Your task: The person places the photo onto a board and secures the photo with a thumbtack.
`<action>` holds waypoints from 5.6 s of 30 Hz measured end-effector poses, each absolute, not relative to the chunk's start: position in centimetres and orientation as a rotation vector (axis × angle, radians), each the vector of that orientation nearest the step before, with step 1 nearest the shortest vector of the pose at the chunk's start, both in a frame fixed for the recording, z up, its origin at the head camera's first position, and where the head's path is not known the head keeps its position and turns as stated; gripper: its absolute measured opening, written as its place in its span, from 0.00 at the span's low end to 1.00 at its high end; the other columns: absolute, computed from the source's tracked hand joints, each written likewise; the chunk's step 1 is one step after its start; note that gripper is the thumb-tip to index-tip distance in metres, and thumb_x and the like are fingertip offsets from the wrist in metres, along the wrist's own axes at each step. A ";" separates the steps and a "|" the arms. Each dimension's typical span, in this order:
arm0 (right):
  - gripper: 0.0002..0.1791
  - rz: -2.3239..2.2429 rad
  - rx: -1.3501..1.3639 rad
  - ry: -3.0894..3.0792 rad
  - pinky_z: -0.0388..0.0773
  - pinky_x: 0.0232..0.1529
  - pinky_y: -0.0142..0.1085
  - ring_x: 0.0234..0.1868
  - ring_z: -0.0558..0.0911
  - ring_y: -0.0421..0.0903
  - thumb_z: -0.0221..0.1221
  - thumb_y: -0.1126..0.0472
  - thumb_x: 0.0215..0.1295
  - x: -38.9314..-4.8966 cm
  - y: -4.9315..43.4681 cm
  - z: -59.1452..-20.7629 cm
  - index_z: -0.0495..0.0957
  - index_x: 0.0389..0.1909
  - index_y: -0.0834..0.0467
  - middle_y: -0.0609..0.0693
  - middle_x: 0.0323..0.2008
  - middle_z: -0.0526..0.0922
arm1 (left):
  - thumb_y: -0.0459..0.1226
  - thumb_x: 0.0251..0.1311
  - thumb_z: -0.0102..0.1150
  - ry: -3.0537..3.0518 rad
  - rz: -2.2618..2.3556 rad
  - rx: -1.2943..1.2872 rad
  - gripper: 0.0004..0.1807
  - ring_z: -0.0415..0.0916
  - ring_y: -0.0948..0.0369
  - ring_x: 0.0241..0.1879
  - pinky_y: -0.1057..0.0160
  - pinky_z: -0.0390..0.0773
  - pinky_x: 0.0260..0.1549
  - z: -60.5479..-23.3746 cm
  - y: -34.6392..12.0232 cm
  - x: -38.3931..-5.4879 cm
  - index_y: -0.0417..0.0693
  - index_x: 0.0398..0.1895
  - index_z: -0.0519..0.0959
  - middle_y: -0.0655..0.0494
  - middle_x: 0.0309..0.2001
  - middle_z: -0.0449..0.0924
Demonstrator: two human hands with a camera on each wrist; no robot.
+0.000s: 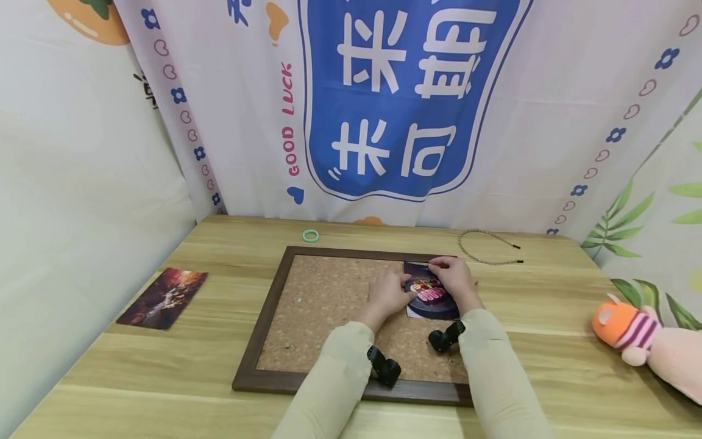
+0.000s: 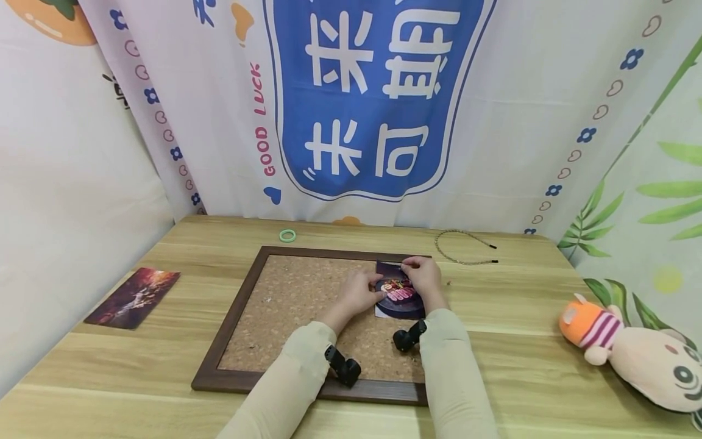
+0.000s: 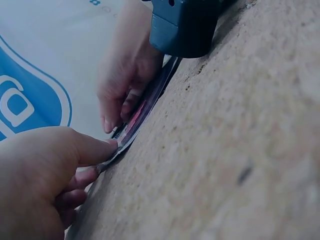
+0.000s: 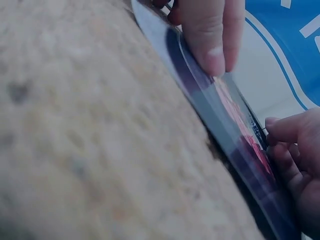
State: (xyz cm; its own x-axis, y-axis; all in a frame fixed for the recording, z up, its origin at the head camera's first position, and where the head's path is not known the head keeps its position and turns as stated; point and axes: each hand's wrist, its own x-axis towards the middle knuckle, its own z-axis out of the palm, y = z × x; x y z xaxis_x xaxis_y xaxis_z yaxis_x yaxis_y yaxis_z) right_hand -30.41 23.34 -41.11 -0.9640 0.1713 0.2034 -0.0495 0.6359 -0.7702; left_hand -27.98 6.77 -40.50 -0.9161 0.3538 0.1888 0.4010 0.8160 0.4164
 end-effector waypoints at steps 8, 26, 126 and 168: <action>0.09 1.170 -0.096 -2.622 0.69 0.33 0.40 0.34 0.75 0.51 0.57 0.63 0.54 -30.5 23.1 -41.2 0.80 0.33 0.65 0.58 0.32 0.79 | 0.54 0.53 0.50 -2.961 -0.527 -0.682 0.27 0.50 0.51 0.60 0.46 0.47 0.52 -40.9 6.4 -28.0 0.57 0.56 0.69 0.55 0.61 0.57; 0.08 1.107 -0.099 -2.660 0.69 0.34 0.42 0.34 0.75 0.52 0.56 0.62 0.55 -30.8 22.7 -41.0 0.80 0.32 0.63 0.57 0.31 0.79 | 0.58 0.56 0.39 -3.070 -0.423 -0.773 0.32 0.37 0.54 0.64 0.43 0.37 0.54 -40.7 6.1 -28.3 0.59 0.63 0.57 0.57 0.65 0.45; 0.25 1.256 0.084 -2.610 0.71 0.30 0.30 0.31 0.74 0.43 0.52 0.55 0.60 -26.7 33.5 -36.6 0.67 0.50 0.70 0.64 0.37 0.74 | 0.54 0.58 0.42 -2.772 -1.285 -0.256 0.39 0.47 0.40 0.59 0.44 0.51 0.52 -35.8 -18.9 -31.0 0.39 0.65 0.47 0.35 0.62 0.48; 0.14 1.096 0.032 -2.775 0.66 0.32 0.36 0.32 0.73 0.47 0.57 0.61 0.55 -27.7 33.6 -41.9 0.78 0.34 0.69 0.59 0.32 0.79 | 0.59 0.46 0.53 -3.062 -0.732 0.367 0.51 0.49 0.29 0.48 0.37 0.56 0.39 -39.8 -33.9 -25.2 0.32 0.62 0.46 0.22 0.54 0.48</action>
State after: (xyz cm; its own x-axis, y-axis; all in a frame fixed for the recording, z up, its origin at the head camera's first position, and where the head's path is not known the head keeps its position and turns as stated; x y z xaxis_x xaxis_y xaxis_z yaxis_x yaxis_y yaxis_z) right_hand -27.68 33.63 -41.86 -0.9874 0.0377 0.1538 -0.0775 0.7318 -0.6771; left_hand -25.25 -33.91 -39.76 -0.9727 -0.2174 -0.0805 -0.2303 0.8665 0.4429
